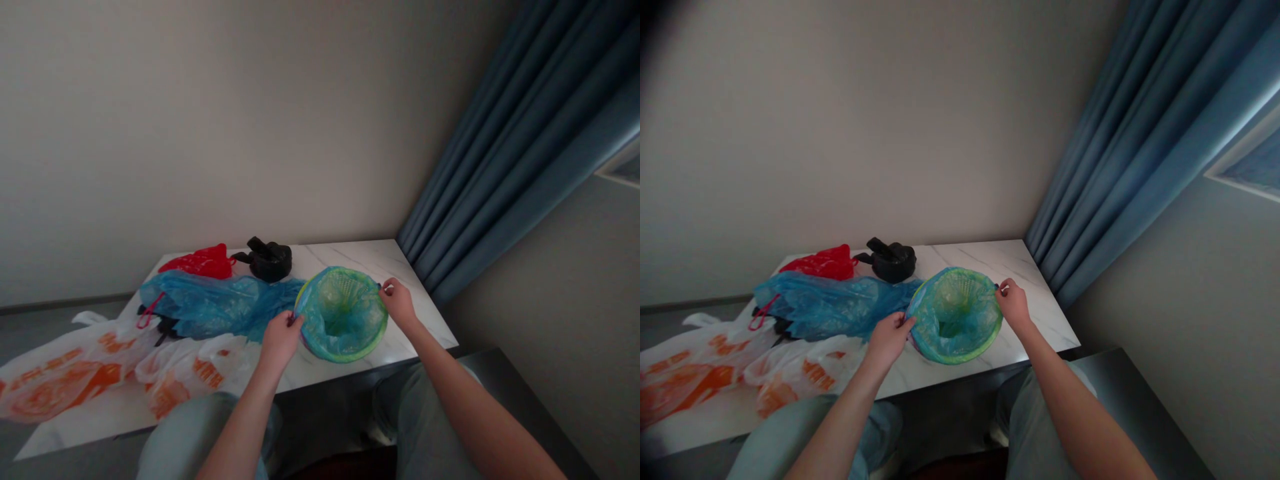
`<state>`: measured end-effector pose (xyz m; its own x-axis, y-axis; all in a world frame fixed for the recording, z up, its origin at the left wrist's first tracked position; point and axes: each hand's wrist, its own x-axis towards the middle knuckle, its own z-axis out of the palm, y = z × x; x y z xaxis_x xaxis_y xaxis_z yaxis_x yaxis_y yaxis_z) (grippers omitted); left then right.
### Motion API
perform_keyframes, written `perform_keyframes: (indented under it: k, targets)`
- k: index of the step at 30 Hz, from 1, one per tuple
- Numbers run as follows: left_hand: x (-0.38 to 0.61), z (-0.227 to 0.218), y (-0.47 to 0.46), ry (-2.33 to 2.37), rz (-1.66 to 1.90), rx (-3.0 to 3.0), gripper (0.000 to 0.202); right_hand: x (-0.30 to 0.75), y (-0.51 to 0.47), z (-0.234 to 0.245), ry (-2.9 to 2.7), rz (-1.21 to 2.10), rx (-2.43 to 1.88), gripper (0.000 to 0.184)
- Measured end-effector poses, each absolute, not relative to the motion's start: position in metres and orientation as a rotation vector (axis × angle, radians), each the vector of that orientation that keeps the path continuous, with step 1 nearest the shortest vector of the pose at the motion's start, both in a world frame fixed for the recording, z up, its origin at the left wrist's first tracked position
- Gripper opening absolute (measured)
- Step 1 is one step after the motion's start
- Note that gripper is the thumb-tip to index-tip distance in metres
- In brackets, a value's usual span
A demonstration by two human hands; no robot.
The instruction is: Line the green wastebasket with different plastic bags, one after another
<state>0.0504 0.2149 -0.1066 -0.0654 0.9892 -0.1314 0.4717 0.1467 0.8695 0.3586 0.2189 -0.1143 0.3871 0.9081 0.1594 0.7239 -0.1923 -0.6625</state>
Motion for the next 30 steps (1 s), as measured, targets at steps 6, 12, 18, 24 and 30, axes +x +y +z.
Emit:
perform_keyframes:
  k: [6, 12, 18, 24, 30]
  targets:
    - [0.054, -0.110, 0.217, 1.572, 0.928, 1.446, 0.017, 0.344, 0.210, -0.109, -1.597, 0.233, -1.949, 0.009]
    - [0.060, -0.117, 0.225, 1.488, 1.111, 1.198, 0.019, 0.332, 0.198, -0.101, -1.635, 0.362, -1.945, 0.014]
    - [0.068, -0.117, 0.233, 1.420, 1.159, 1.155, 0.024, 0.326, 0.184, -0.089, -1.674, 0.674, -1.816, 0.017]
    - [0.077, -0.104, 0.236, 1.492, 1.227, 1.238, 0.022, 0.342, 0.190, -0.087, -1.460, 0.551, -1.811, 0.021]
    - [0.057, -0.101, 0.226, 1.733, 0.950, 1.199, 0.036, 0.381, 0.217, -0.105, -0.994, 0.472, -1.988, 0.030]
